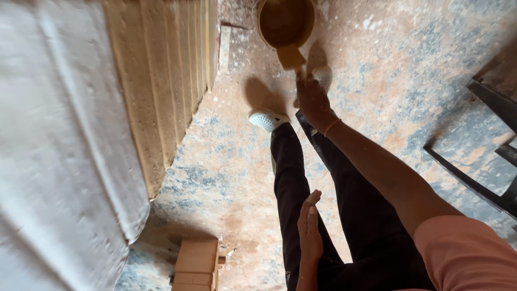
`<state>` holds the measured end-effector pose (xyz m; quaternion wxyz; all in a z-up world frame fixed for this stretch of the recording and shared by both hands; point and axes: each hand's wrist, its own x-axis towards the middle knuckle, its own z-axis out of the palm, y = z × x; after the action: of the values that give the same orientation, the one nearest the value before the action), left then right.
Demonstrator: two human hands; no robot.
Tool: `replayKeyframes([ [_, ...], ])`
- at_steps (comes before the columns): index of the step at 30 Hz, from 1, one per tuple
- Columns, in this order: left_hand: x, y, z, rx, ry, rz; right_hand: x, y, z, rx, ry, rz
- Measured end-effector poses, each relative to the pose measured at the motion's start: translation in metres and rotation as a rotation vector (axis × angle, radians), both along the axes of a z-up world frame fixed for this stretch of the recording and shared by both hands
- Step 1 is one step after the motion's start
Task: The person paints a wall section with yellow paint using a brush. They repeatedly dip the brush into a small container on the floor and apply paint to the wall surface, covering an unpainted area adjacent to a textured column.
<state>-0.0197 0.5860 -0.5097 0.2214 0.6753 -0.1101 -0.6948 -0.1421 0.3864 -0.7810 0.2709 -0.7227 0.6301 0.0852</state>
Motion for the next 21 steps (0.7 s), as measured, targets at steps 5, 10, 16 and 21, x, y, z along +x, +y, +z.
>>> replayKeyframes([
  [5,0.004,-0.006,0.015,0.028,-0.018,-0.043,-0.018,0.009,-0.006,0.003,-0.122,-0.238],
  [10,0.005,-0.010,0.024,-0.012,-0.009,-0.115,-0.034,-0.021,-0.061,0.441,-0.619,-1.265],
  [16,0.015,-0.012,0.047,-0.082,-0.009,-0.153,-0.045,0.025,-0.018,0.452,-1.306,-1.427],
  [21,0.027,-0.008,0.073,-0.118,-0.038,-0.165,-0.043,0.069,0.146,0.579,-1.660,-1.308],
])
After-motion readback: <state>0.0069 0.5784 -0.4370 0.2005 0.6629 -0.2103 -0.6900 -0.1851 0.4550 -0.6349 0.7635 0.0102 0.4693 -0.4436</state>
